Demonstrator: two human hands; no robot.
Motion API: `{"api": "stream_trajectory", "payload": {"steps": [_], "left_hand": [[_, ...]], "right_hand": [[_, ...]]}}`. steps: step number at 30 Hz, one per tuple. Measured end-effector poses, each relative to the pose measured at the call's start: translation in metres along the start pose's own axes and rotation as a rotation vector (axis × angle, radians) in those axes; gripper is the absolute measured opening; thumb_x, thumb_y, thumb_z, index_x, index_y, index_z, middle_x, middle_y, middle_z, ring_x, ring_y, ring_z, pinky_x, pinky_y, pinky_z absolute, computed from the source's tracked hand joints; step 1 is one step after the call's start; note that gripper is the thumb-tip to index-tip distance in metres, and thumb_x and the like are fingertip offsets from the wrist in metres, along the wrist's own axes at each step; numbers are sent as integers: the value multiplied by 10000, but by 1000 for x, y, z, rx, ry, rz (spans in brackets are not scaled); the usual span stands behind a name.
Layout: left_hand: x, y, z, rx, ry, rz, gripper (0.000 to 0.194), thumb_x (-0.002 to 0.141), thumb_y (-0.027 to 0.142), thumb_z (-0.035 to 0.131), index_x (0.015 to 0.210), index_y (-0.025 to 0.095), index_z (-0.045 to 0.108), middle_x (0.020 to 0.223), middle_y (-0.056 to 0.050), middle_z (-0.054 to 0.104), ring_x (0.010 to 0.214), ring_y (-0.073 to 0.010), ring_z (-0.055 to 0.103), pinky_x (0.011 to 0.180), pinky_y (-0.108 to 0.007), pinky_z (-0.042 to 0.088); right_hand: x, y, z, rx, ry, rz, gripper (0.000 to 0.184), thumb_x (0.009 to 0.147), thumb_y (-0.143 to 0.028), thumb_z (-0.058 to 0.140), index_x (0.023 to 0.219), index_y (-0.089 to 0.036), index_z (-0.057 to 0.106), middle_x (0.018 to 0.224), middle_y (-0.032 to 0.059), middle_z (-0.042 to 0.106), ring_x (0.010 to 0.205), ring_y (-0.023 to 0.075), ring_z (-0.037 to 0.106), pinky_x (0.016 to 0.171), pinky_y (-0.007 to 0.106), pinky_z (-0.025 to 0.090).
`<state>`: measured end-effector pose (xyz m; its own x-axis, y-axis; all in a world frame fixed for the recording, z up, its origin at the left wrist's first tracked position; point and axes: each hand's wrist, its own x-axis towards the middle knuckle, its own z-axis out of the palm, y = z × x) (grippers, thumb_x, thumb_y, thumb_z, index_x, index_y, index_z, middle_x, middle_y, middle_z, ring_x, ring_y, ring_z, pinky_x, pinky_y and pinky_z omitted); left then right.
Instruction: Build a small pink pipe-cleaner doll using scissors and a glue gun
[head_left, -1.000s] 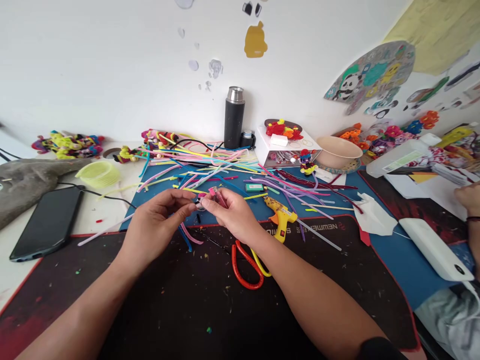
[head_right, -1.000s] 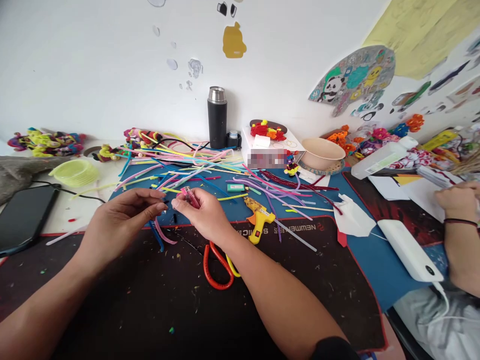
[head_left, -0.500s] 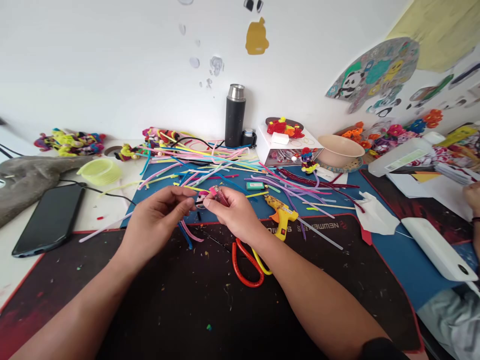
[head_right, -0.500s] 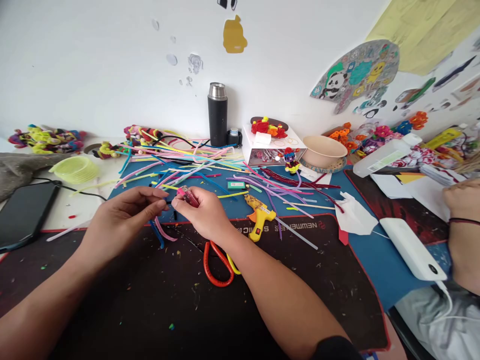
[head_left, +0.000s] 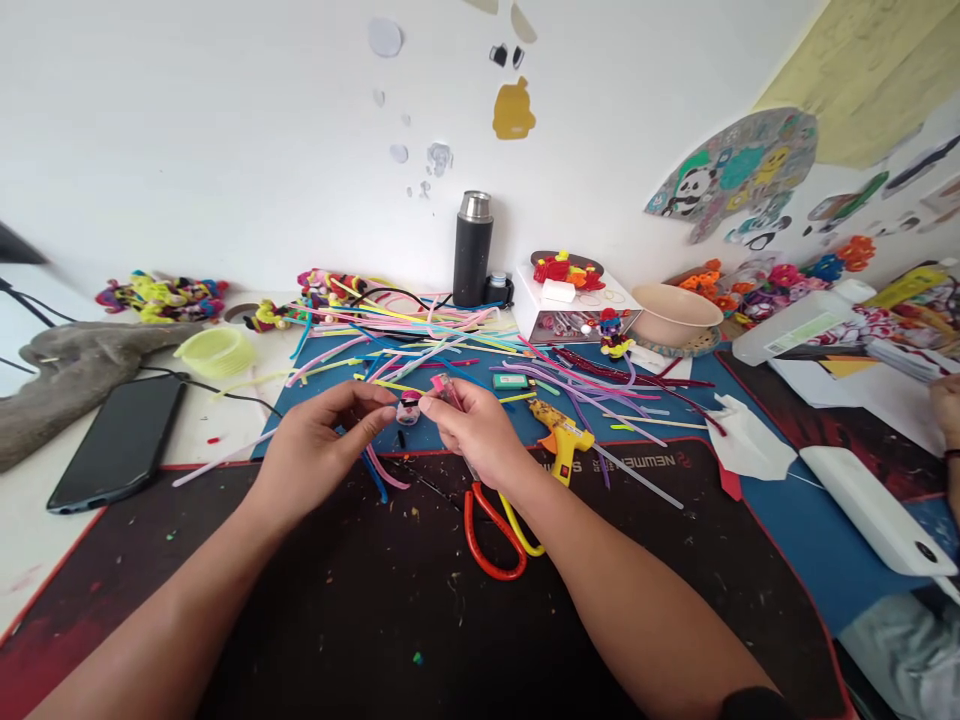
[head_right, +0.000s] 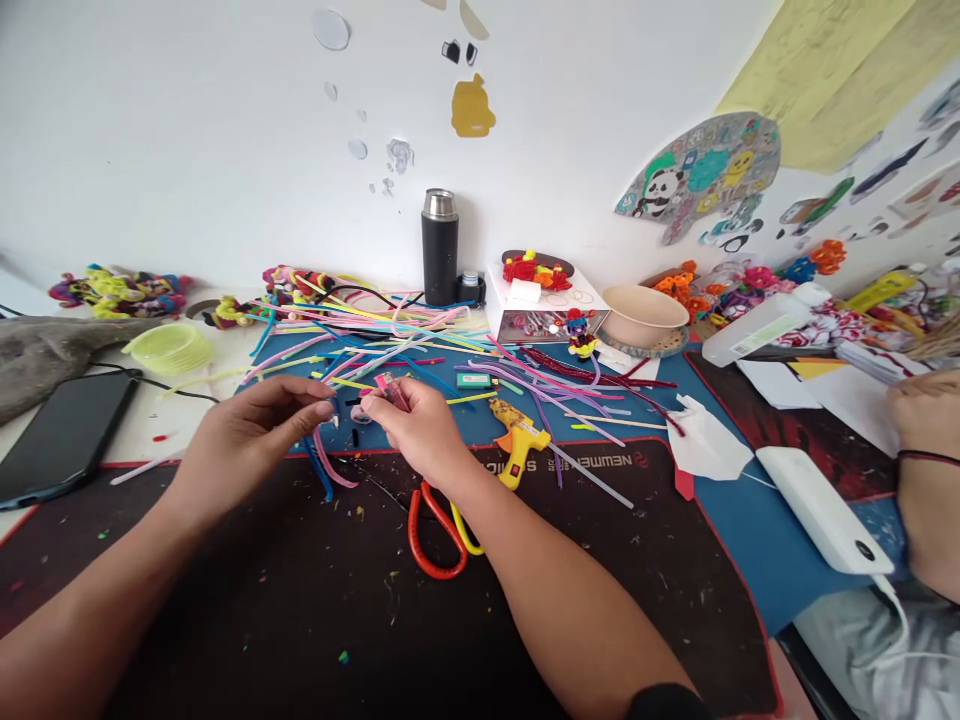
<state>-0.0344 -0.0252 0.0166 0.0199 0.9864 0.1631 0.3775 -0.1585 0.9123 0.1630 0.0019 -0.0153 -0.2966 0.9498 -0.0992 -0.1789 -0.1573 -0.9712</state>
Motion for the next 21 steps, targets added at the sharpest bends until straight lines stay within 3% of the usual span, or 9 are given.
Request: {"api": "stream_trajectory", "payload": {"steps": [5,21], "left_hand": [[-2,-9,0,108,-53,57,338,926,573,739,1015,250,787,932,-44,803,808,-235,695,705,-321,508],[0,-7,1,182,-76,58,340,916,576,704,966,250,790,910,-43,827,779,-239,700,725,-325,522]], "right_hand": [[0,0,0,7,-11,-2,334,834,-472,823,837,-229,593,588,-106,379,473,80,289,459,254,198],[-3,-2,3,-14,-33,-6,335,842,-464,792,813,-229,555,594,-107,369,481,77,298,470,252,208]]}}
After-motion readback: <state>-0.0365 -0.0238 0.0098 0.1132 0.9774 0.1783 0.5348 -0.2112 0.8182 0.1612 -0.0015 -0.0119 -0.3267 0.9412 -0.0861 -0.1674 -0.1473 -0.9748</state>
